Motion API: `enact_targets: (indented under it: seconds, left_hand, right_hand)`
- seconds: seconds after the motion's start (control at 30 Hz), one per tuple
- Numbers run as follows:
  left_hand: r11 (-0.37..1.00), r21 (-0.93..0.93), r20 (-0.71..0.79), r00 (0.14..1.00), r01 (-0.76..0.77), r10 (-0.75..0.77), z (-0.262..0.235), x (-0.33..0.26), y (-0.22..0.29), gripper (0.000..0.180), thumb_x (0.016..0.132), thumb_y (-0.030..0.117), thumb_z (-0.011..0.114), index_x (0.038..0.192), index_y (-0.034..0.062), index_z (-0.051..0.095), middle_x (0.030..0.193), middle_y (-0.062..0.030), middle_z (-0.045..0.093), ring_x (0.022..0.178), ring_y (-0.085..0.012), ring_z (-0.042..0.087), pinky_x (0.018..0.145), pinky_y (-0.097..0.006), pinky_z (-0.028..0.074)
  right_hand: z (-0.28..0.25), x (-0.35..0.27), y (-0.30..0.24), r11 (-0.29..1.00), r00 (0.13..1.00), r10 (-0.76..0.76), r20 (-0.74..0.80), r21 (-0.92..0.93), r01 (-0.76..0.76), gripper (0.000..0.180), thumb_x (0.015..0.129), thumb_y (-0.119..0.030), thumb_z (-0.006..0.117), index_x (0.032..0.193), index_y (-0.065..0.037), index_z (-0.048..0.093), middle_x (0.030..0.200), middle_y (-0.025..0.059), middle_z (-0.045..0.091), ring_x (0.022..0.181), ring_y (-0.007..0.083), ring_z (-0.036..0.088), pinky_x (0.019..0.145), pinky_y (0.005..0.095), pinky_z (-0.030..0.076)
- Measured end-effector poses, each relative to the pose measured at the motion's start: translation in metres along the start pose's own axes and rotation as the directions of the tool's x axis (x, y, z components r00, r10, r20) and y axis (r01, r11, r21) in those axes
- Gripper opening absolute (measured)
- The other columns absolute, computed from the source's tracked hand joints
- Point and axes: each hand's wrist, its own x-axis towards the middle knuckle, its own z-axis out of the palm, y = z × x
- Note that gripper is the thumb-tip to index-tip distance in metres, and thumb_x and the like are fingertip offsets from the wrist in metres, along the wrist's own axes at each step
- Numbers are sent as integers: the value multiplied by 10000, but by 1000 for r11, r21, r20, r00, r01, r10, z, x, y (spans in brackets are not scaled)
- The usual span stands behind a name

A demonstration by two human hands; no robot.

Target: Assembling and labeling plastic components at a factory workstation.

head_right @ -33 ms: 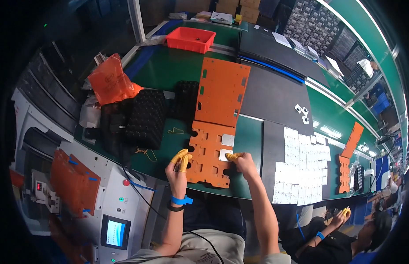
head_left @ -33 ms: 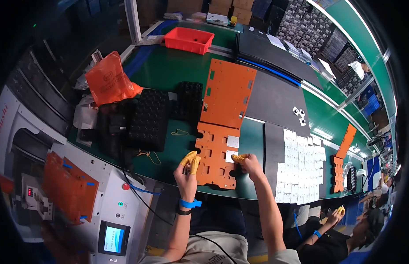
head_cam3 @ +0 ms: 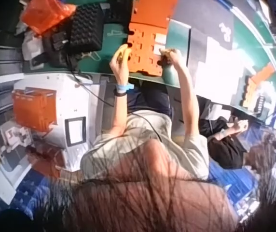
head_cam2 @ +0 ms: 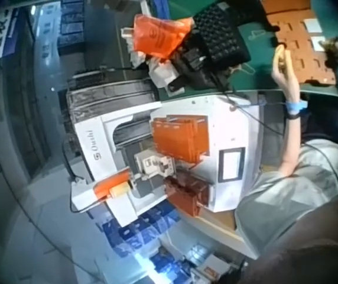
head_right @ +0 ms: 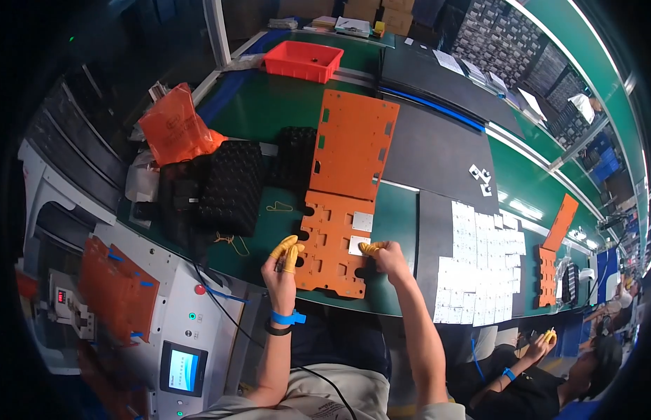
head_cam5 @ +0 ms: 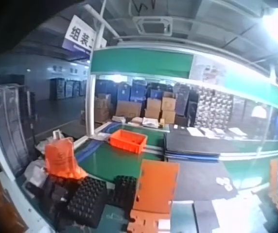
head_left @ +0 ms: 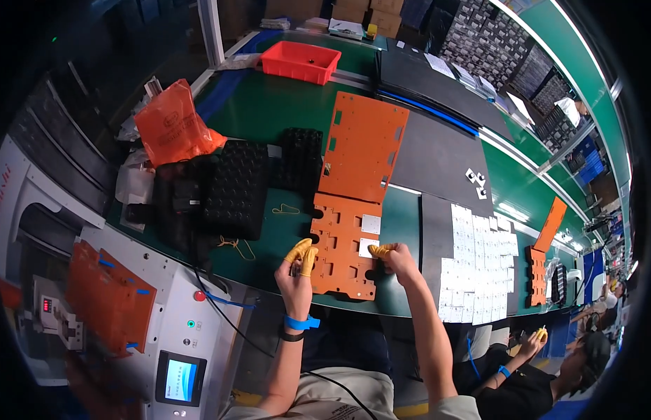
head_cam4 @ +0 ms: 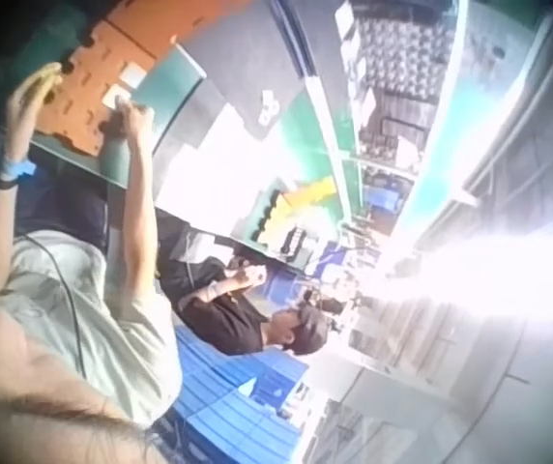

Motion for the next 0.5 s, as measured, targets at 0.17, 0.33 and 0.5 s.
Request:
enact_targets:
  seconds: [0.17,0.33,0.5]
  left_hand:
    - [999,-5,-32,998,47,-47,-14,6,3,295,995,181,617,1218,-6,664,1002,-16,699,799,-37,557,648,-192,417]
    - [913,-273,45,952,303,-303,-30,11,-6,295,1030,276,529,1192,70,664,762,68,478,588,-12,340,529,-183,277]
    - [832,-452,84,944,321,-319,-55,14,-2,404,1049,374,421,1254,103,640,798,57,468,609,-37,372,550,-201,313]
  right_hand:
    - [1,1,-24,965,993,-79,82,-244,97,234,900,-192,679,824,26,714,643,31,620,517,102,491,459,265,364]
    - [-5,-8,-65,617,984,-88,154,-767,175,343,860,-326,728,834,16,740,656,93,685,556,185,634,518,343,507]
    - [84,-56,-128,411,802,-572,171,-787,460,402,836,-403,757,827,-4,717,676,164,672,666,364,672,623,414,530]
